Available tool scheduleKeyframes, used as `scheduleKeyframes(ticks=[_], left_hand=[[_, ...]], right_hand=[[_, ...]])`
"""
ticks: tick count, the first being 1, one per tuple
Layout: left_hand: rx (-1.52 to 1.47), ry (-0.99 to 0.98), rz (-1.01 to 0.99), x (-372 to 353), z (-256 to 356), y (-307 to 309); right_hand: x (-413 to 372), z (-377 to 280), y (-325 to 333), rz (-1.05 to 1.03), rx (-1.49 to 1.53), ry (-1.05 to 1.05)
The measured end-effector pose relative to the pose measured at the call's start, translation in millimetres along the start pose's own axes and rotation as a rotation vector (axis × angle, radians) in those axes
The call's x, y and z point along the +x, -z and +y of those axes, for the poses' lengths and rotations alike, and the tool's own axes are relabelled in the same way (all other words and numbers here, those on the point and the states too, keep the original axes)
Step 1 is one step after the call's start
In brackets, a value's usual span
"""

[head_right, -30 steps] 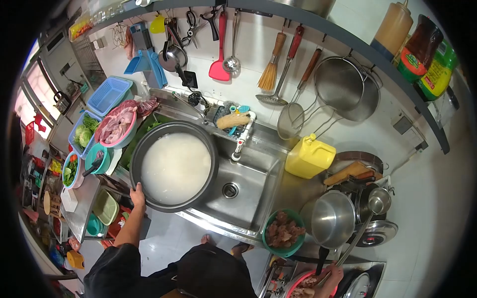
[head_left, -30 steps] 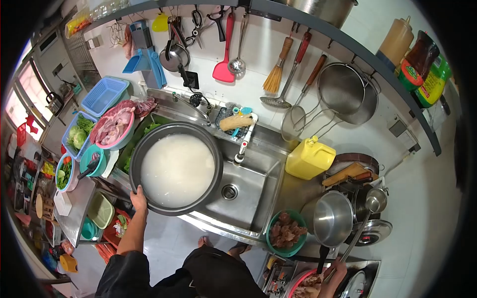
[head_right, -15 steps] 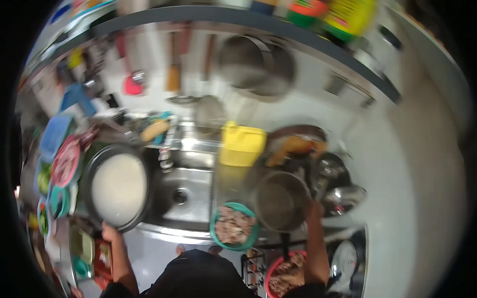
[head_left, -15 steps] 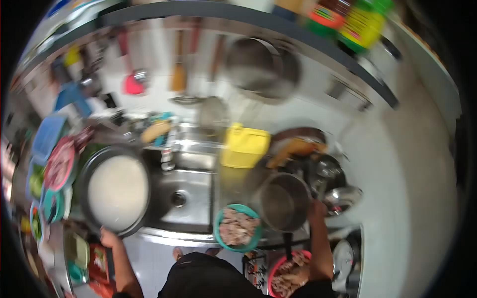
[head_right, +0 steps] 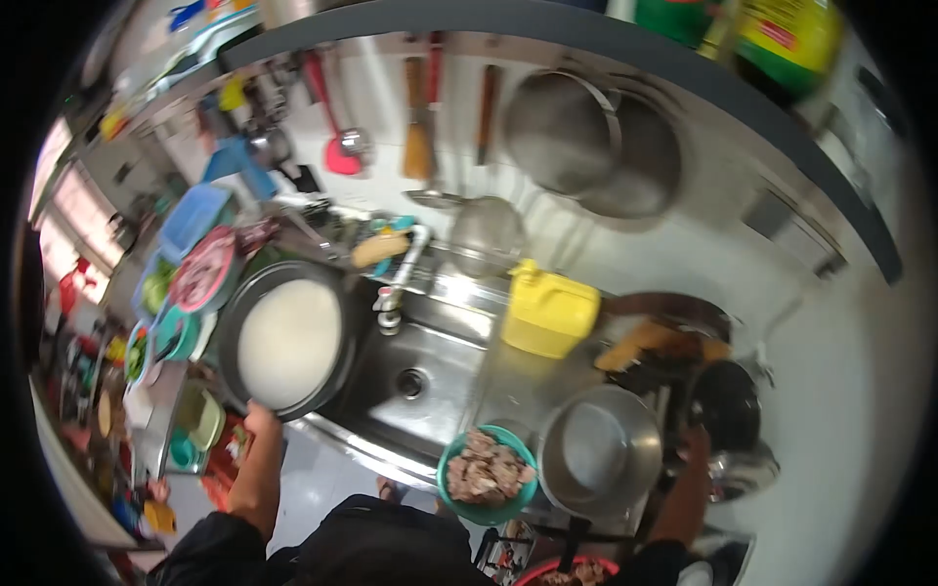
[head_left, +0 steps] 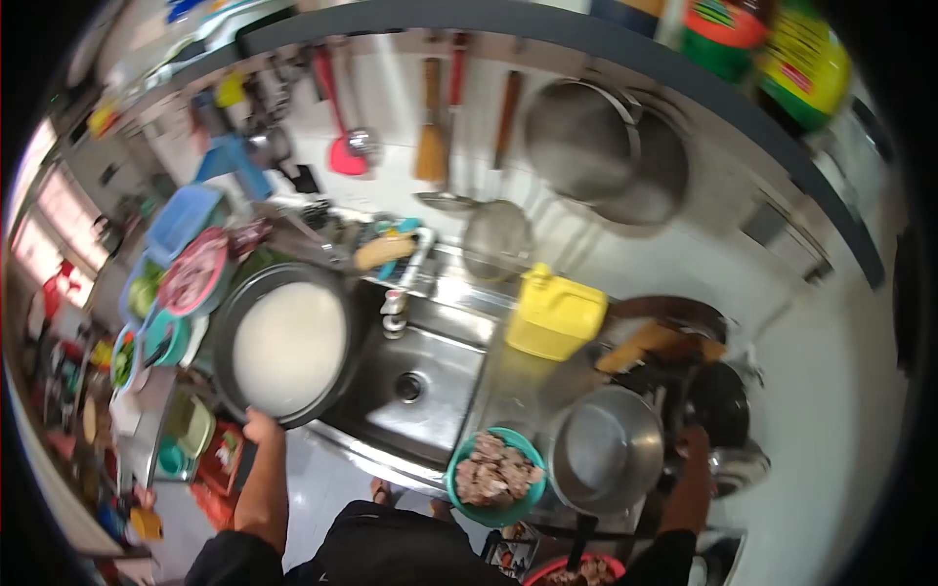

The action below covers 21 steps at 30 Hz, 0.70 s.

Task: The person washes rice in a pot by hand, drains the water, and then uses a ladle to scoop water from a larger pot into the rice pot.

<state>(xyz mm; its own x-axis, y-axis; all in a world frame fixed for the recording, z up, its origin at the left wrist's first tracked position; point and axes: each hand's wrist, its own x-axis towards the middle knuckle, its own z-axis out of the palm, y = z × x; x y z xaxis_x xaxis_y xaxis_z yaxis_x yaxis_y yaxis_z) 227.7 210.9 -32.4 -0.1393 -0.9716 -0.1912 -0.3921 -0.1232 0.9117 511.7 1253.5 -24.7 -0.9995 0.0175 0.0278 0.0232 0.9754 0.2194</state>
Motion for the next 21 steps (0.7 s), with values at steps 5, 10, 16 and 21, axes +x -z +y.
scheduleKeyframes(ticks=[5,10,16,21], left_hand=[[0.108,0.02,0.009,-8.7,10.1,3.5],[0.189,0.014,-0.083,-12.2,18.0,12.2],[0.29,-0.059,-0.118,14.3,17.3,14.6],[0.241,-0.239,-0.2,78.4,22.5,13.3]], right_hand=[[0.3,5.7,-15.6,0.179,1.112,-0.502],[9.9,-31.9,19.9,0.347,2.467,-1.074],[-10.7,-69.0,30.1,0.597,2.574,-0.914],[-36.7,-108.9,108.8,0.682,2.523,-1.009]])
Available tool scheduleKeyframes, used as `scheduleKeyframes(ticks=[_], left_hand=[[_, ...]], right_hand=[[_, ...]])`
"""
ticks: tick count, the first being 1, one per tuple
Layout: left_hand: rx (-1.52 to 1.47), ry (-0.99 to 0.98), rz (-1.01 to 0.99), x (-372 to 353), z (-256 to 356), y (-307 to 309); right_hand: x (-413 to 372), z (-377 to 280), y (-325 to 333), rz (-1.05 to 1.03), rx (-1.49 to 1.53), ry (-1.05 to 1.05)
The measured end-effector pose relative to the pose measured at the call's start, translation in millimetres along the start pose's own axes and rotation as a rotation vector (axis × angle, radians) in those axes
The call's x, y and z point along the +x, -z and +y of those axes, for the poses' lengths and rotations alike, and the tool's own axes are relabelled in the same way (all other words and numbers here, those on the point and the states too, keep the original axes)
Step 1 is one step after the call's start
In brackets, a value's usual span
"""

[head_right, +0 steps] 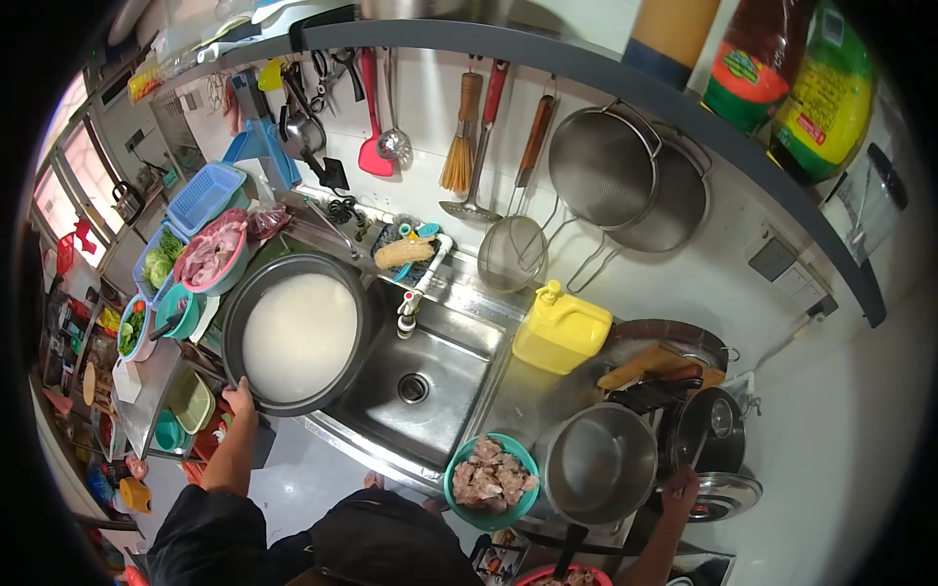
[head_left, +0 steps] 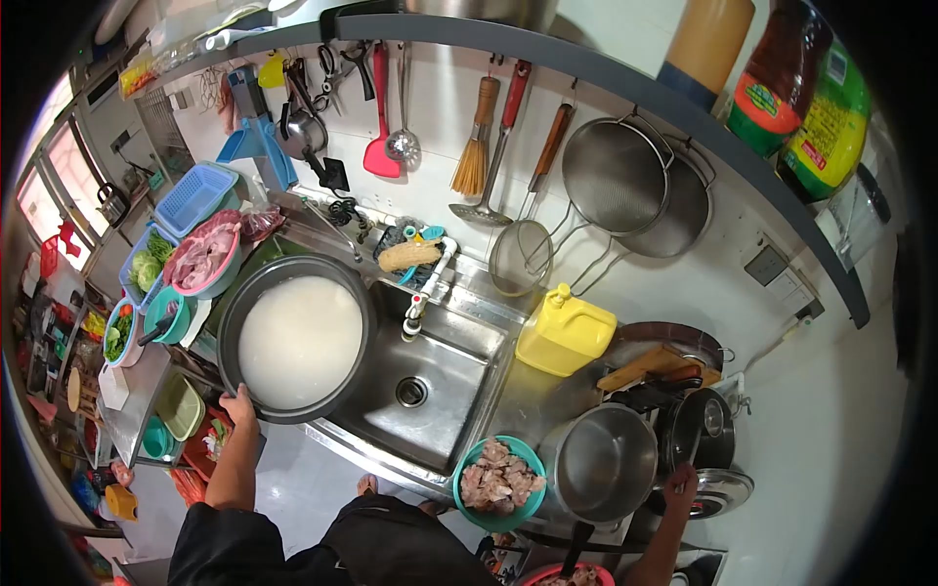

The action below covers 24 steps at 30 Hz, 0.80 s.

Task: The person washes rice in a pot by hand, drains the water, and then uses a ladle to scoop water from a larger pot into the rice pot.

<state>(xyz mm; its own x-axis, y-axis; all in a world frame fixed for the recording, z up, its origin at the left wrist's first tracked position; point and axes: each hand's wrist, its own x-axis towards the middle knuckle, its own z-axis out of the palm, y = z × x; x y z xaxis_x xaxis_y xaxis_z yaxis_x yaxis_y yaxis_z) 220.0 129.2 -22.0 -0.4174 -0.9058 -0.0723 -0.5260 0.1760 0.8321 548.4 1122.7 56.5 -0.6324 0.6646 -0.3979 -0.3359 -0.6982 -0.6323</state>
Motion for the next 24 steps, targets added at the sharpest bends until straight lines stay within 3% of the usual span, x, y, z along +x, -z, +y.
scheduleKeyframes(ticks=[3,6,9,10,11,12,13,14,15,16,19,20,21,22,23,24], left_hand=[[0.015,-0.104,-0.107,61.7,-10.7,-3.1],[0.089,-0.197,-0.193,91.8,18.6,-2.2],[0.216,-0.324,-0.311,130.7,31.3,-5.3],[0.227,-0.4,-0.364,200.0,-16.6,-40.5],[0.17,-0.481,-0.35,201.7,-11.0,-52.9],[-0.027,-0.309,-0.592,203.4,-5.6,-52.6],[-0.114,-0.313,-0.678,218.5,-7.5,-64.3],[-0.135,-0.34,-0.685,225.9,-1.8,-72.3],[0.057,-0.371,-0.631,236.2,1.6,-75.1],[0.085,-0.362,-0.582,228.2,9.5,-72.0],[-0.157,-0.213,-0.771,222.7,7.5,-69.6],[-0.116,-0.259,-0.692,226.9,0.9,-77.7],[-0.122,-0.258,-0.653,215.2,3.3,-70.8],[-0.142,-0.222,-0.611,173.1,31.5,-44.0],[-0.074,-0.22,-0.673,158.7,48.3,-28.6],[0.065,-0.348,-0.398,184.9,13.4,-57.9]], right_hand=[[-43.6,-4.1,-17.7,-0.13,-0.094,0.017],[-71.1,-14.3,-28.6,-0.172,-0.163,-0.114],[-102.6,-19.9,-34.9,-0.219,0.224,-0.431],[-116.0,-11.7,-39.2,-0.213,0.031,-0.256],[-131.3,-2.2,-49.9,-0.173,-0.196,-0.084],[-146.4,6.2,-59.5,-0.098,-0.413,0.07],[-139.7,5.7,-48.5,-0.039,-0.025,-0.083],[-160.3,6.3,-77.1,0.058,-0.021,-0.179],[-167.9,9.8,-84.3,0.102,-0.018,-0.205],[-184.4,18.1,-105.4,0.188,-0.116,-0.144],[-214.4,26.0,-110.6,0.153,-0.184,-0.125],[-216.7,23.8,-100.0,0.044,-0.127,-0.168],[-239.1,30.6,-121.8,0.203,-0.212,-0.063],[-249.1,25.7,-115.5,0.004,-0.124,-0.17],[-259.4,26.0,-125.9,0.015,-0.163,-0.144],[-276.1,28.1,-135.0,0.062,-0.17,-0.116]])
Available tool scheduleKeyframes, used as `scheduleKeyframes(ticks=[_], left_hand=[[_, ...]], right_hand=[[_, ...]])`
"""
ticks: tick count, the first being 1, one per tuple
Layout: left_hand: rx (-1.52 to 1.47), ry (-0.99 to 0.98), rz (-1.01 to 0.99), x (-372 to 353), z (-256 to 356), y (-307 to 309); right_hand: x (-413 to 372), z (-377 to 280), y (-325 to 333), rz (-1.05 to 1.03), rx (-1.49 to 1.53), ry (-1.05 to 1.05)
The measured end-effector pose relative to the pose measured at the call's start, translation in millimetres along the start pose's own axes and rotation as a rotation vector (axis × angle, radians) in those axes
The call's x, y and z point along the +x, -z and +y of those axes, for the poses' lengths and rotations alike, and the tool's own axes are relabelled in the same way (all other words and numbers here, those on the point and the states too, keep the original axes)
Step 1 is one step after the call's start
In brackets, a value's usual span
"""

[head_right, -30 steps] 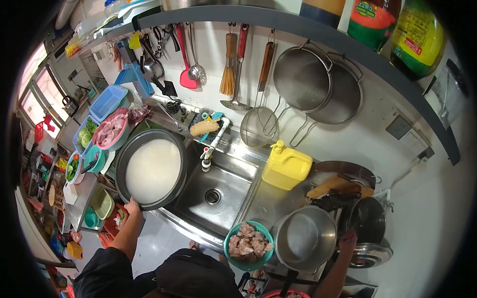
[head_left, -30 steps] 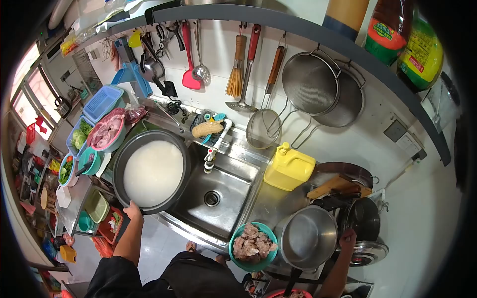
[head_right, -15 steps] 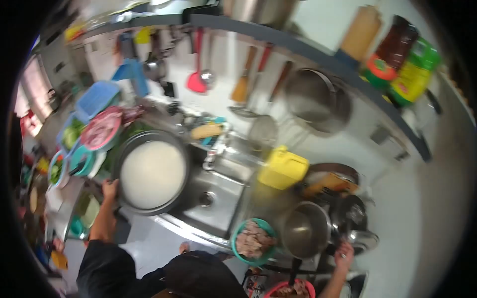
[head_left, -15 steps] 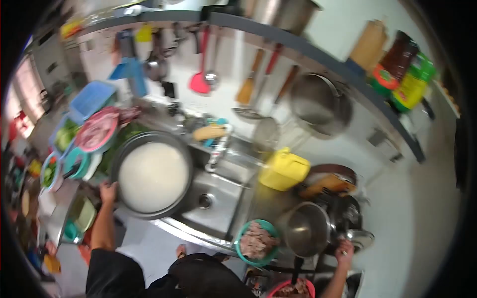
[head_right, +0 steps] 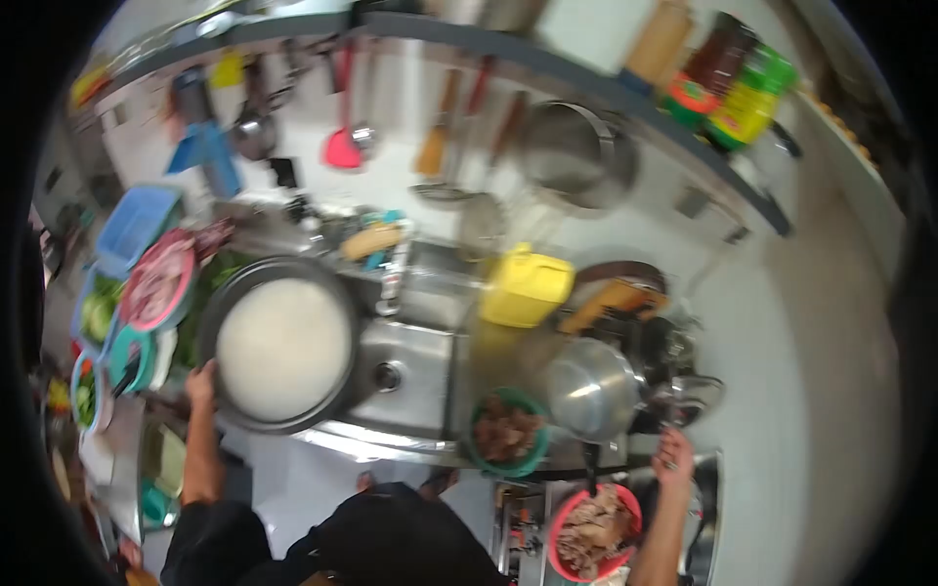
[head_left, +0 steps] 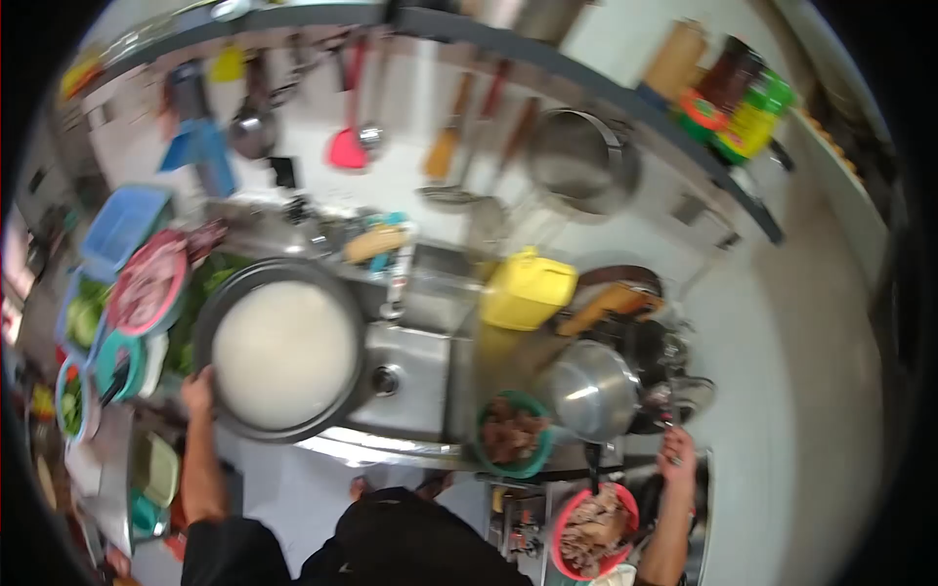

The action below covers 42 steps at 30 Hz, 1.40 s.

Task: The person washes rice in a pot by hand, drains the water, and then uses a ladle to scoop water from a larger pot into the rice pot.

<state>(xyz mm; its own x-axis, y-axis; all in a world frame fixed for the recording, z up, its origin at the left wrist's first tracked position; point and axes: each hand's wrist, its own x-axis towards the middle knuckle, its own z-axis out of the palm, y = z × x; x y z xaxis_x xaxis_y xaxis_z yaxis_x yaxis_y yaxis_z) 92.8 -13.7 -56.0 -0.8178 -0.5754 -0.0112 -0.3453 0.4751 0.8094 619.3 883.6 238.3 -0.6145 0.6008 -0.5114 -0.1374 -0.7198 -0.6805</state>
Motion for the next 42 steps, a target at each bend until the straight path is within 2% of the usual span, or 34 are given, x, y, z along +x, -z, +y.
scheduleKeyframes(ticks=[1,2,3,4,5,7,9,12,15,16,18,19,20,22,24,27,30,33,36,39,42], left_hand=[[-0.091,0.057,-0.092,-39.8,59.4,24.0],[-0.242,0.035,-0.139,-34.8,48.4,18.3],[-0.319,0.043,-0.031,-39.6,43.6,9.2],[-0.414,0.092,-0.019,-56.3,59.5,11.9],[-0.383,0.144,-0.027,-62.3,62.3,14.1],[-0.432,0.138,0.018,-68.1,44.4,3.4],[-0.472,0.15,0.08,-101.2,75.4,14.3],[-0.548,0.188,0.133,-116.0,57.0,-0.6],[-0.602,0.222,0.223,-135.3,54.5,-10.9],[-0.617,0.238,0.258,-143.9,55.9,-12.8],[-0.609,0.24,0.262,-165.0,69.6,-11.6],[-0.605,0.241,0.264,-168.9,72.0,-8.2],[-0.602,0.231,0.307,-167.7,61.2,-18.2],[-0.605,0.262,0.357,-174.8,51.2,-30.3],[-0.67,0.253,0.388,-196.6,75.6,-27.4],[-0.577,0.294,0.342,-212.5,85.8,-21.4],[-0.665,0.316,0.263,-215.7,87.5,-10.2],[-0.644,0.119,0.163,-197.4,64.1,-3.1],[-0.65,0.069,0.222,-152.8,43.4,-4.8],[-0.498,0.093,0.106,-124.5,59.9,16.2],[-0.405,0.033,0.111,-97.6,52.2,9.4]], right_hand=[[-13.1,0.5,-9.0,0.023,-0.018,0.003],[-32.2,3.9,-26.3,0.047,-0.111,0.024],[-52.0,4.4,-39.1,0.076,-0.201,0.061],[-70.0,9.3,-51.4,0.131,-0.218,0.096],[-88.3,16.3,-64.6,0.191,-0.235,0.135],[-125.9,26.2,-92.7,0.14,-0.25,0.117],[-161.2,39.9,-115.2,0.105,-0.275,0.111],[-198.5,61.1,-131.6,0.07,-0.284,0.089],[-221.1,88.6,-141.3,0.01,-0.316,0.075],[-229.1,98.5,-151.0,-0.085,-0.293,0.028],[-241.2,129.7,-191.7,0.101,-0.447,0.045],[-244.3,138.2,-202.7,0.194,-0.522,0.055],[-235.4,142.8,-197.9,-0.18,-0.358,-0.135],[-229.4,160.9,-209.3,-0.268,-0.361,-0.249],[-224.8,180.7,-235.1,-0.35,-0.429,-0.337],[-207.5,214.6,-263.5,-0.442,-0.528,-0.408],[-195.8,245.2,-299.0,-0.467,-0.777,-0.384],[-182.2,273.9,-322.4,-0.523,-0.947,-0.308],[-165.2,293.7,-342.2,-0.568,-1.049,-0.257],[-148.9,312.5,-364.2,-0.59,-1.127,-0.139],[-135.3,324.9,-387.9,-0.623,-1.231,-0.05]])
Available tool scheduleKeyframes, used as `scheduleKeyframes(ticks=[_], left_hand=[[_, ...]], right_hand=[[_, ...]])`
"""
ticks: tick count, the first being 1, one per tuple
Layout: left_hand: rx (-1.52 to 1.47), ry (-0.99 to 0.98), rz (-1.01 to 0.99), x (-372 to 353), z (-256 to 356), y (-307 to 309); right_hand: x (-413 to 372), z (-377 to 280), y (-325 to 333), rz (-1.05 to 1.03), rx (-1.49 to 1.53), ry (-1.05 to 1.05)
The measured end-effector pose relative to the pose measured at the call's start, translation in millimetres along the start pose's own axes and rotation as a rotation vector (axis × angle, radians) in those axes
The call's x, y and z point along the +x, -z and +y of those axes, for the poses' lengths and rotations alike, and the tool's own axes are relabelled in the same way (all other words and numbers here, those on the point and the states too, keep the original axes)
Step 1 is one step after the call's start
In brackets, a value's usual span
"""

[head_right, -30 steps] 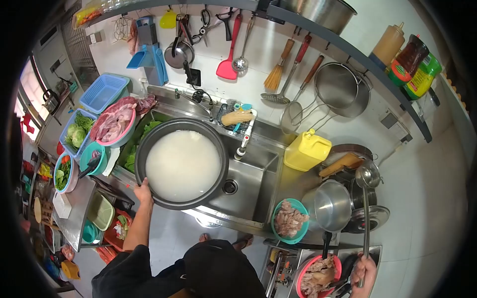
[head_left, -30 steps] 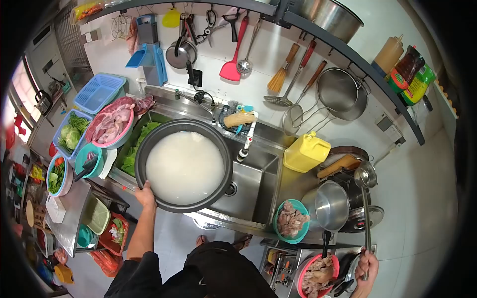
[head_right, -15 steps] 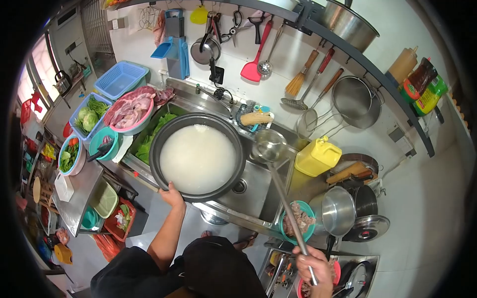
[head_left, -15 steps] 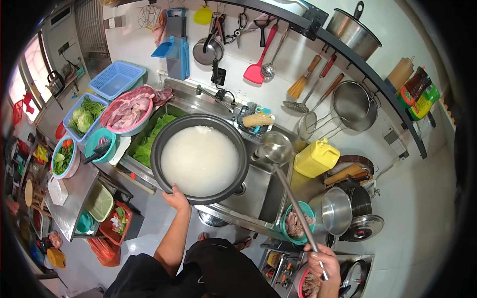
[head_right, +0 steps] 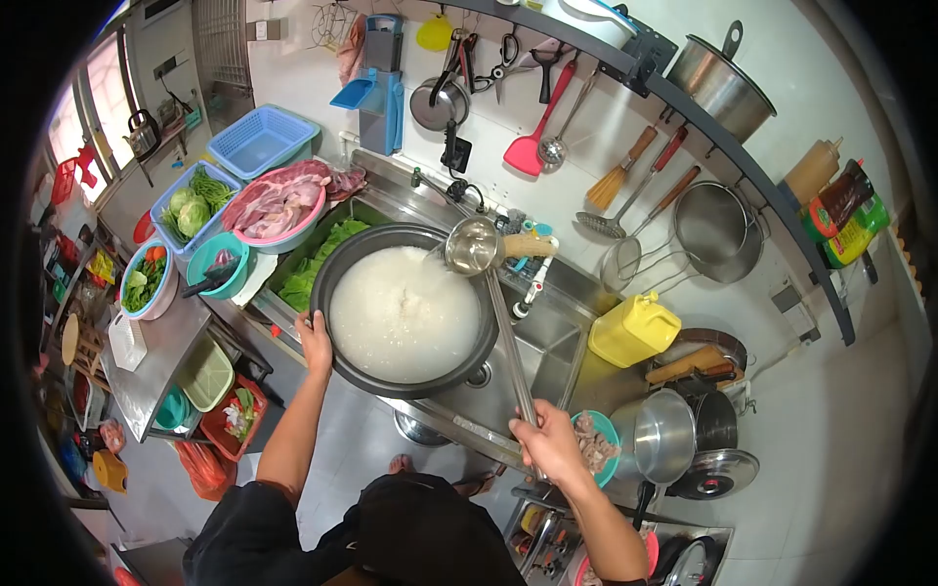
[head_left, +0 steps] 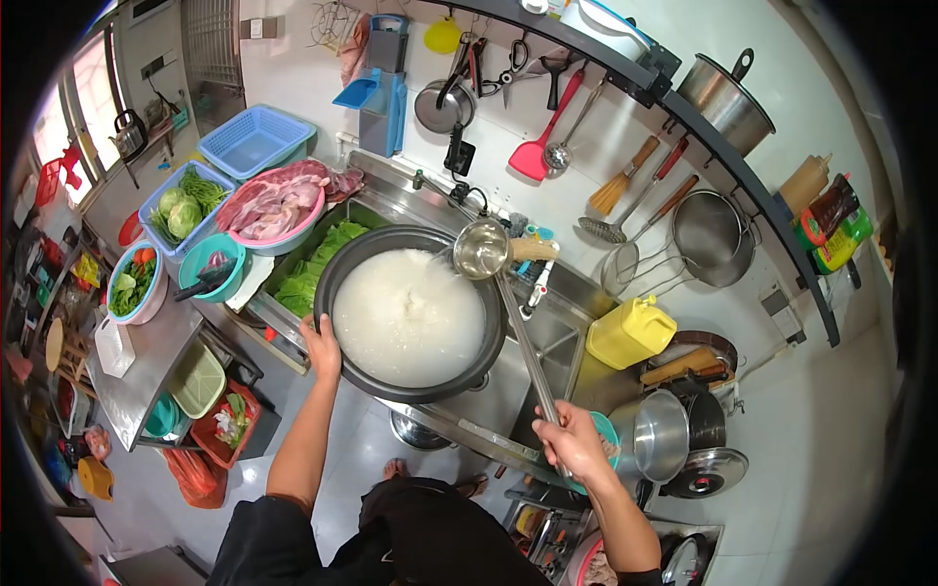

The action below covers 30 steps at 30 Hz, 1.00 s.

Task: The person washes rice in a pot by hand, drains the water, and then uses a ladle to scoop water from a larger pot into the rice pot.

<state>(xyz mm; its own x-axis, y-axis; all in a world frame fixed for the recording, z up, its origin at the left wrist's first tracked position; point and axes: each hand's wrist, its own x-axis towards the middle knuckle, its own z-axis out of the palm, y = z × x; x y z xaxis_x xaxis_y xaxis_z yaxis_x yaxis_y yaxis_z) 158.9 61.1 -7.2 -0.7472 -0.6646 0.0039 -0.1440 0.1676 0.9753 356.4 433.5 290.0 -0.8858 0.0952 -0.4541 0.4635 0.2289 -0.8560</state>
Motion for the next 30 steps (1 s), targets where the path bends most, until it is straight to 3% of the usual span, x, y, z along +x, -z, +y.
scheduleKeyframes(ticks=[5,9,16,18,21,22,25,30], left_hand=[[0.122,-0.047,0.046,26.5,-4.8,-7.9],[0.174,-0.049,0.028,29.0,2.3,-7.2],[0.245,0.009,-0.062,29.6,21.6,-0.2],[0.031,0.076,-0.164,33.1,14.5,0.5],[-0.109,0.093,-0.165,33.8,8.9,-1.8],[-0.127,0.086,-0.14,31.1,7.0,-3.2],[-0.109,0.129,-0.112,16.5,9.3,-0.9],[-0.134,0.134,0.048,-28.5,-0.7,-4.3]], right_hand=[[35.7,-16.9,-14.5,0.131,-0.437,0.091],[58.7,-1.7,-22.7,0.26,-0.805,0.381],[24.2,3.0,-11.8,0.235,-1.032,0.456],[10.7,11.3,-4.7,0.252,-1.033,0.509],[-2.9,27.0,6.1,0.339,-0.991,0.569],[-8.9,30.3,10.6,0.347,-0.902,0.488],[-23.3,58.0,37.9,0.399,-0.629,0.565],[-89.5,79.6,83.2,0.264,0.112,0.118]])
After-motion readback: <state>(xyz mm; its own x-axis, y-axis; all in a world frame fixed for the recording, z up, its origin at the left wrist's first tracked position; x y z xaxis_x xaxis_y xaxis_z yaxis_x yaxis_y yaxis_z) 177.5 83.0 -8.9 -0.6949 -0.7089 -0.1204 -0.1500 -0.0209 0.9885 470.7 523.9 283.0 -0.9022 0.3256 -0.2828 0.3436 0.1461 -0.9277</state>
